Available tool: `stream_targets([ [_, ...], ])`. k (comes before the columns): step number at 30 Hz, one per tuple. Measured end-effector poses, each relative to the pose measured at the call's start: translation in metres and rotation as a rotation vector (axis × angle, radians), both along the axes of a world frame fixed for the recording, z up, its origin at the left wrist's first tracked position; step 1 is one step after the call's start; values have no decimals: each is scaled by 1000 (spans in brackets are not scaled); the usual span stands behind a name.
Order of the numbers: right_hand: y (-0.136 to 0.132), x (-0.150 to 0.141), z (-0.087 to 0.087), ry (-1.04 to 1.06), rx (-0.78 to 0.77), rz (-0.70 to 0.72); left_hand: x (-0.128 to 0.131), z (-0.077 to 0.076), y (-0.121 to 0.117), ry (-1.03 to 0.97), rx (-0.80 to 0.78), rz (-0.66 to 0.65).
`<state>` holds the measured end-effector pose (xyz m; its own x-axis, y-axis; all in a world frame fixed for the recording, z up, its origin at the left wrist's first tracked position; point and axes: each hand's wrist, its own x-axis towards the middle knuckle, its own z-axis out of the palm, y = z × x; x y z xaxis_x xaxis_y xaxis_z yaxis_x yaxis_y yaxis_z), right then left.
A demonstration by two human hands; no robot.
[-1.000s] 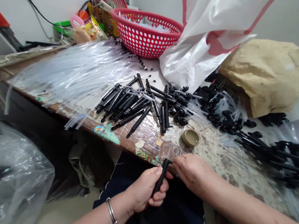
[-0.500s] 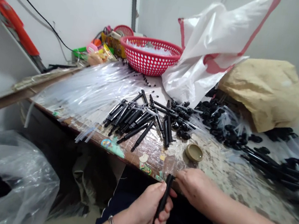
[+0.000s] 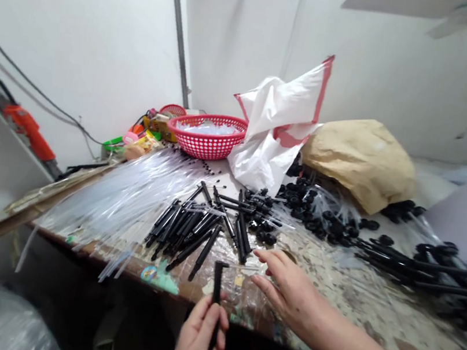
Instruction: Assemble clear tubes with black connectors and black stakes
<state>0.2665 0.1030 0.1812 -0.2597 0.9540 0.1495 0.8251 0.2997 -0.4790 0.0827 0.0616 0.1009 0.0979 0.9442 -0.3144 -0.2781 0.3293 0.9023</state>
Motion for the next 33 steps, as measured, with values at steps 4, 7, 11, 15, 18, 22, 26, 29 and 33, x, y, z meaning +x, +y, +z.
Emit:
stream_targets([
  [4,-14,25,-1,146,-9,4,-27,12,33,327,184,119],
  [7,-28,47,-8,199,-46,-17,-51,22,71,610,348,221],
  [11,-41,73,-19,208,-76,-87,-67,30,127,940,483,271],
  [15,-34,99,-23,160,-59,-198,-58,38,149,1193,743,512],
  [18,-7,121,-24,34,-92,-330,-34,43,133,1198,810,564],
  [22,48,147,-34,-97,-96,-505,12,30,96,1000,864,397],
  [26,88,156,-49,-180,-101,-648,48,1,72,689,666,160],
  [29,99,155,-56,-223,-110,-679,57,-12,69,585,564,87],
  [33,102,156,-55,-226,-118,-664,55,-12,71,564,495,6],
])
